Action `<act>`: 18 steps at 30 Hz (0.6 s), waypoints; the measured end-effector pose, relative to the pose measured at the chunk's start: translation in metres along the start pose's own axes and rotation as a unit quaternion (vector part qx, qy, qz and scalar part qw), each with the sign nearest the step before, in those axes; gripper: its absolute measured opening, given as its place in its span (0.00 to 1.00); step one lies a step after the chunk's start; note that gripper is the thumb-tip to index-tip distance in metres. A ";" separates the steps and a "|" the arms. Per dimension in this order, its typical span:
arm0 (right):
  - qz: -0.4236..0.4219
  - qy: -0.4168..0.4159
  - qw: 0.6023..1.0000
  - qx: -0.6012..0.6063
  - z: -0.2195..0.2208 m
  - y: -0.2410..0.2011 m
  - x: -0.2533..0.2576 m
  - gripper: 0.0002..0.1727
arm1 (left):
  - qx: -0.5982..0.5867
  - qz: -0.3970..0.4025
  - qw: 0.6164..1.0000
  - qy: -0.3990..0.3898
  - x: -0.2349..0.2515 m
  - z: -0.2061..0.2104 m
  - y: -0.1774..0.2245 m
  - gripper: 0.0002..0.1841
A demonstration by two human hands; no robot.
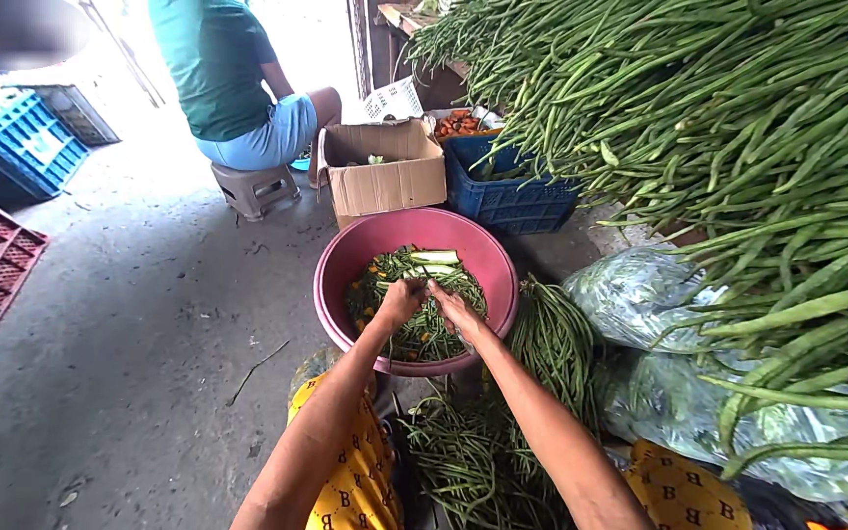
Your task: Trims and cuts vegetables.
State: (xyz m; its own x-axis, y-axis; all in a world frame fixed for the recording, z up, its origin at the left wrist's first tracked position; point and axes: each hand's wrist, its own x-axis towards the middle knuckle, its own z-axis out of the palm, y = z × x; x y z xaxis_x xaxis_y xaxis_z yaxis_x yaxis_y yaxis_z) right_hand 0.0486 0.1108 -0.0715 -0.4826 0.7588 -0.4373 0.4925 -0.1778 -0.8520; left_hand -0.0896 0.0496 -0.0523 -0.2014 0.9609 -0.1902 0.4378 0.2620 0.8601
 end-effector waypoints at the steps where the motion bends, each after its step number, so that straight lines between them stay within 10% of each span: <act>1: -0.002 0.001 1.000 0.016 0.001 0.000 0.000 0.30 | 0.008 0.003 1.000 0.002 0.000 0.000 0.000 0.15; 11: 0.065 -0.036 0.981 0.178 -0.008 -0.013 -0.001 0.37 | 0.064 0.014 0.997 0.043 0.003 0.000 -0.004 0.17; 18: -0.115 0.014 0.986 0.120 -0.010 -0.012 0.003 0.13 | -0.110 0.029 0.993 -0.024 -0.002 0.003 0.001 0.25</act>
State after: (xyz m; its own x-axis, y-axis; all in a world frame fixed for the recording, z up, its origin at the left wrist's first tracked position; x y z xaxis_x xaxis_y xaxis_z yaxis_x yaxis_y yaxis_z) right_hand 0.0491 0.1214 -0.0594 -0.5392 0.8134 -0.2184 0.1845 -0.1389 -0.9730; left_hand -0.0861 0.0480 -0.0521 -0.1366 0.9784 -0.1551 0.2442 0.1850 0.9519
